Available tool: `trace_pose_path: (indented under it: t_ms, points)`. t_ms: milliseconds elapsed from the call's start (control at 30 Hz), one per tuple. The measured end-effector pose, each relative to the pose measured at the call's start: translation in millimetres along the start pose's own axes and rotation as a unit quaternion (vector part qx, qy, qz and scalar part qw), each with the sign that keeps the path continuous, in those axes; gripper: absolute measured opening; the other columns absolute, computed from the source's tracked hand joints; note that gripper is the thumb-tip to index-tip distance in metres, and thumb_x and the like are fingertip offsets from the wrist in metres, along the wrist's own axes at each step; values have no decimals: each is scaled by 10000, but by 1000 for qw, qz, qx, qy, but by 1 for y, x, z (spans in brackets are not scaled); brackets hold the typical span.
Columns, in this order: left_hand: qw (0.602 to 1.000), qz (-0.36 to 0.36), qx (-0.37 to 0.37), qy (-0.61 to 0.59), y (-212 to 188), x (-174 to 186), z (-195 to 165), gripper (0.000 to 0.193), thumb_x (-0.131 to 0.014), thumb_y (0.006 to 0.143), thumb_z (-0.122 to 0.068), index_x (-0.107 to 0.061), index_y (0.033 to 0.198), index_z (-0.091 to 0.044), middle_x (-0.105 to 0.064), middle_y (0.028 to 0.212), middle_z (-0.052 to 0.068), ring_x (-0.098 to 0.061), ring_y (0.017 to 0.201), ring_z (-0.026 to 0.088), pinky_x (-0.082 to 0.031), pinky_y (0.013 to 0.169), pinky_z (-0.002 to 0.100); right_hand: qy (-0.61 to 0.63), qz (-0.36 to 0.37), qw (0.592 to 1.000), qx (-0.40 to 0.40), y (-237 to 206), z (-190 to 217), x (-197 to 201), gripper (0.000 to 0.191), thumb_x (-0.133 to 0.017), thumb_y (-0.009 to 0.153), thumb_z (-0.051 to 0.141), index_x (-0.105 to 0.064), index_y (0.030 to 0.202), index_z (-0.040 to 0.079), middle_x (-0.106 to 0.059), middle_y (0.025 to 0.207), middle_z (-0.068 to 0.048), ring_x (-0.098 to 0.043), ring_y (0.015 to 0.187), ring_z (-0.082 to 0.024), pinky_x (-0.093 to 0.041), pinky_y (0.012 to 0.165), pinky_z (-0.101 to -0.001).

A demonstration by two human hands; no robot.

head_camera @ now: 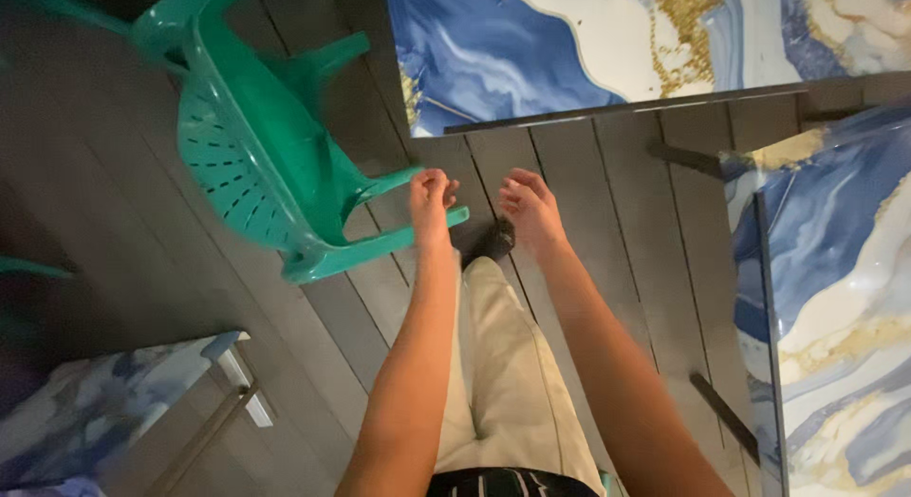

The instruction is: The person lifts and repositions several large square panels with blue, white, and gold abstract patterns on a wooden floor. They move green plastic chairs to clear space, then place the panels on the floor and on a white metal stand, adjusting their positions repeatedly.

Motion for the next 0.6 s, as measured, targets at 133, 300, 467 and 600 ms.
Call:
trace_pose_path:
  t_ms: [133, 300, 467, 600]
  points:
    - [996, -39, -50, 68, -4, 36, -37, 228, -675, 994, -253, -619, 1141, -89, -669, 1035, 29, -676, 943, 131, -530, 770, 268, -45, 48, 998, 10, -16, -14, -42, 428, -699, 949, 221, -582, 1320, 41, -620, 1176, -78, -633, 1078, -193, -529, 967, -369]
    - [986, -96, -123, 67, -4, 84, -87, 242, -686, 980, -198, -616, 1176, -75, -650, 1073, 29, -626, 975, 149, -524, 849, 294, -100, 113, 988, 35, -35, -37, -94, 446, -700, 943, 225, -586, 1332, 39, -619, 1217, -87, -622, 1166, -205, -513, 1026, -383]
    - [932, -180, -219, 225, -12, 136, -128, 248, -630, 1049, -273, -608, 1178, -62, -579, 1175, 75, -602, 1071, 203, -515, 920, 372, -222, 146, 961, 72, -38, -66, -148, 473, -683, 947, 225, -583, 1365, 28, -636, 1322, -108, -582, 1283, -234, -441, 1107, -406]
    - [887, -204, -247, 332, 1, 177, -156, 480, -686, 1002, -341, -502, 1347, -63, -456, 1268, 137, -534, 1172, 281, -502, 971, 467, -264, 148, 952, 41, -31, -111, -193, 660, -731, 860, 253, -497, 1437, 34, -585, 1399, -144, -547, 1340, -286, -443, 1115, -451]
Point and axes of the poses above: each hand's wrist, its own y-axis towards the middle knuckle, its own x-axis out of the back of the hand, z = x × y, the point moved 5 cm from there along y, towards the middle knuckle
